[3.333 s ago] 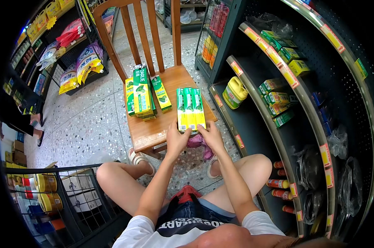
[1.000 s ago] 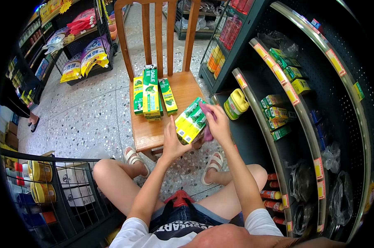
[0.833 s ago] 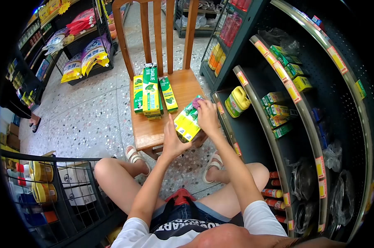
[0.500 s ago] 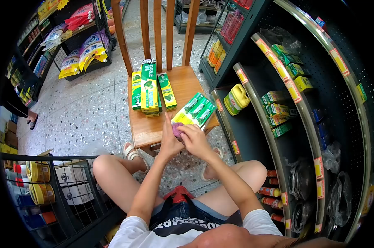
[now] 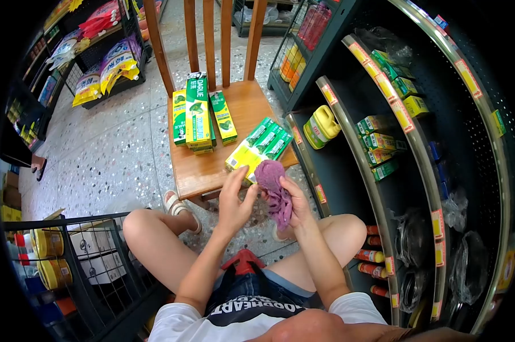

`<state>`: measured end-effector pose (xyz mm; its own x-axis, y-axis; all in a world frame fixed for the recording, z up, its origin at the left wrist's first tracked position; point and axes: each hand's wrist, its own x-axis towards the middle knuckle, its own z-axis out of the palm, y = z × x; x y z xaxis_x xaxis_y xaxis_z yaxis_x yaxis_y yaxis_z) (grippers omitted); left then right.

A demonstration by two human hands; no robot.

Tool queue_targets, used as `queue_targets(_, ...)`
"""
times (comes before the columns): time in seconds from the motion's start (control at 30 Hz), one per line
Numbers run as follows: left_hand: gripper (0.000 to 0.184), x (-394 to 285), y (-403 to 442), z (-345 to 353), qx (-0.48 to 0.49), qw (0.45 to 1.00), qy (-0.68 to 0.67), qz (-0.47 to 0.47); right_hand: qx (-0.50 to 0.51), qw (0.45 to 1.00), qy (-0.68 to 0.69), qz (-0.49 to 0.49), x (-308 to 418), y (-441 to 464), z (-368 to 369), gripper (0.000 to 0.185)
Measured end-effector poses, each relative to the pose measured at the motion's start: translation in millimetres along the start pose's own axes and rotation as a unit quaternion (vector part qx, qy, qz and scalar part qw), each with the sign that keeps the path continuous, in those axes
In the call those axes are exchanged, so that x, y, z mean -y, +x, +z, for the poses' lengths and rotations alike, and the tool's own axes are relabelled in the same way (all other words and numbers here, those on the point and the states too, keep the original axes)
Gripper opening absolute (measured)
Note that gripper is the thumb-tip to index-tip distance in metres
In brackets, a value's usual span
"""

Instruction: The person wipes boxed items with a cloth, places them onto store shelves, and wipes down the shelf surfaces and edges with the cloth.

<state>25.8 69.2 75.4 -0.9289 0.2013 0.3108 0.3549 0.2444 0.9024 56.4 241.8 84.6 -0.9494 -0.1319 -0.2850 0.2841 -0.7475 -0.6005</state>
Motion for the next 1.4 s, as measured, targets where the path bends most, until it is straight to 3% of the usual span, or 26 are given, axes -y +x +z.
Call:
queue_targets(0.07,0.045,-4,-2,0,0.044,0.983,-0.146,-0.101,-0.013,0.999,0.03,-0.012,-6,-2,14,0.035)
queue_targets(0.1,0.026,-7,-4,5,0.013,0.965,-0.237,-0.115,-0.021,0.999,0.045,-0.018,-8,-2,18,0.034)
queue_targets(0.23,0.011,-2,6,-10,-0.028,0.878,-0.419,-0.23,-0.057,0.987,-0.097,-0.111,-9,-6,11,0.028)
queue_targets(0.4,0.013,-5,9,-19,0.008,0.926,-0.323,-0.197,-0.157,0.914,-0.31,-0.208,-5,-10,-4,0.028)
queue_targets(0.47,0.014,-21,12,-30,-0.003,0.919,-0.332,-0.215,-0.163,0.93,-0.237,-0.227,9,-12,-1,0.025)
queue_targets(0.5,0.01,-20,10,-37,0.048,0.921,-0.312,-0.227,-0.159,0.935,-0.213,-0.235,15,-13,-7,0.025)
queue_targets(0.6,0.027,-20,3,-52,0.238,0.925,-0.199,-0.222,-0.159,0.929,-0.201,-0.268,26,-13,-12,0.023)
queue_targets(0.63,0.035,-9,-2,-46,0.252,0.933,-0.204,-0.157,-0.162,0.925,-0.198,-0.281,31,-15,-8,0.023)
queue_targets(0.73,0.029,-1,-3,-55,0.38,0.872,-0.104,-0.291,-0.165,0.917,-0.206,-0.3,48,-28,1,0.022)
queue_targets(0.8,0.022,-3,-6,-57,0.334,0.903,-0.159,-0.219,-0.162,0.907,-0.236,-0.31,55,-35,-4,0.023)
queue_targets(0.83,0.022,-6,-6,-57,0.302,0.914,-0.211,-0.169,-0.201,0.893,-0.258,-0.309,57,-34,-12,0.017)
queue_targets(0.87,0.021,-7,-7,-57,0.268,0.92,-0.262,-0.118,-0.254,0.826,-0.38,-0.33,53,-32,-18,0.017)
queue_targets(0.9,0.022,-5,-6,-52,0.265,0.925,-0.268,-0.048,-0.3,0.741,-0.494,-0.342,49,-30,-23,0.017)
queue_targets(0.93,0.024,-9,-7,-49,0.272,0.91,-0.295,-0.103,-0.339,0.638,-0.597,-0.348,45,-30,-26,0.018)
queue_targets(0.97,0.027,-16,-8,-47,0.277,0.892,-0.322,-0.157,-0.236,0.655,-0.609,-0.381,39,-32,-30,0.033)
queue_targets(1.0,0.029,-24,-8,-44,0.28,0.87,-0.346,-0.21,-0.135,0.745,-0.546,-0.358,22,-33,-31,0.039)
queue_targets(1.07,0.033,-32,-8,-31,0.293,0.87,-0.354,-0.177,0.006,0.855,-0.427,-0.296,-12,-40,-9,0.052)
queue_targets(1.13,0.036,-32,-11,-21,0.261,0.863,-0.395,-0.176,0.02,0.903,-0.355,-0.24,-30,-44,7,0.058)
queue_targets(1.23,0.032,-23,-6,-20,0.198,0.892,-0.359,-0.189,-0.072,0.958,-0.239,-0.139,-38,-38,-3,0.051)
queue_targets(1.33,0.037,-3,-4,-26,0.069,0.983,-0.061,-0.158,-0.147,0.972,-0.113,-0.143,-3,-14,-18,0.044)
queue_targets(1.37,0.065,-6,1,-28,0.048,0.984,0.017,-0.169,-0.166,0.943,-0.194,-0.211,11,-1,-23,0.04)
queue_targets(1.4,0.077,-1,2,-25,0.017,0.991,0.061,-0.117,-0.182,0.903,-0.274,-0.277,24,13,-25,0.036)
